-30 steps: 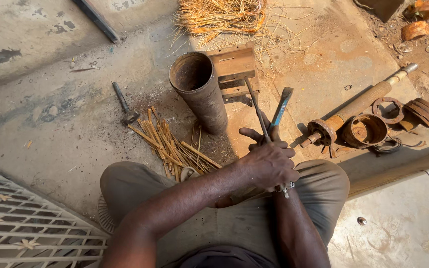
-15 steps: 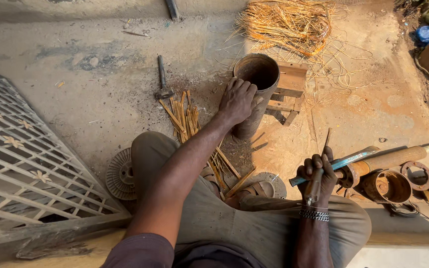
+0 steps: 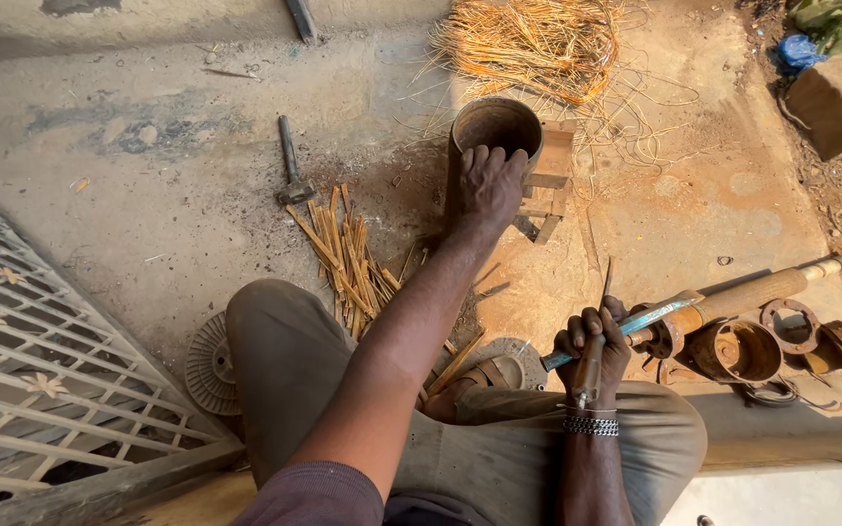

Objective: The person sits on the ground and uses a hammer to repeatedly strike a metal rod held in a cylindrical holder. The person adjusts the rod's position between strikes to sharpen or shape it.

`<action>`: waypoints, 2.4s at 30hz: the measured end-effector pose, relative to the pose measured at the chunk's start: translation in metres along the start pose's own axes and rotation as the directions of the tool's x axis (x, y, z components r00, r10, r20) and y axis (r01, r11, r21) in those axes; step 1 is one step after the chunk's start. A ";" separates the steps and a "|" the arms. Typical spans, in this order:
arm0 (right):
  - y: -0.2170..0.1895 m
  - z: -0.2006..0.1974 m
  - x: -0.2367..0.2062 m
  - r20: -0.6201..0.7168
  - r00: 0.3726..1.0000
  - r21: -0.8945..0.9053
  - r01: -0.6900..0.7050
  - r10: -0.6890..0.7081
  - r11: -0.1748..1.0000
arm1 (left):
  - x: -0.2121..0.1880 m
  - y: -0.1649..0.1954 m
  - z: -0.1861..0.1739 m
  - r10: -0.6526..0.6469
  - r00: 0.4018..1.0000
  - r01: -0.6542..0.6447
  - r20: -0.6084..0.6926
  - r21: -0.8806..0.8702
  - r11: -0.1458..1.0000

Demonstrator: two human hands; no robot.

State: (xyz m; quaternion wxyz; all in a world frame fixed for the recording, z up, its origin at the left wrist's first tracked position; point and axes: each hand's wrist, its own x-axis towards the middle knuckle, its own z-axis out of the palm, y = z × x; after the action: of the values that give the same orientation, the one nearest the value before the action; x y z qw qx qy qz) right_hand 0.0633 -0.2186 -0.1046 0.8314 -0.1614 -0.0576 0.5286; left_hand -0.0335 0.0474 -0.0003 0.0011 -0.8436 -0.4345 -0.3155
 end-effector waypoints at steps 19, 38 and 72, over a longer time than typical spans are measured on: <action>0.018 -0.008 0.006 -0.043 0.999 -0.004 -0.018 0.018 1.000 | -0.046 0.001 -0.025 0.283 0.869 -0.256 0.405 -0.120 0.959; 0.032 0.011 0.006 -0.054 0.990 -0.489 0.085 -0.127 0.868 | -0.113 0.084 -0.109 0.900 0.434 -0.691 -0.024 -0.649 0.316; -0.004 0.069 -0.021 -0.244 0.961 -0.716 -0.088 -0.130 0.692 | -0.037 0.090 0.024 0.329 0.911 -0.253 0.249 -0.294 0.922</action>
State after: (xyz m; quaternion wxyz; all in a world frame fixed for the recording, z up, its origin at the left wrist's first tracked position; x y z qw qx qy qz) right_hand 0.0394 -0.2249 -0.0363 0.7068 -0.5456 -0.1456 0.4261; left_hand 0.0294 -0.0292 -0.0146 -0.1245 -0.9296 -0.2539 -0.2363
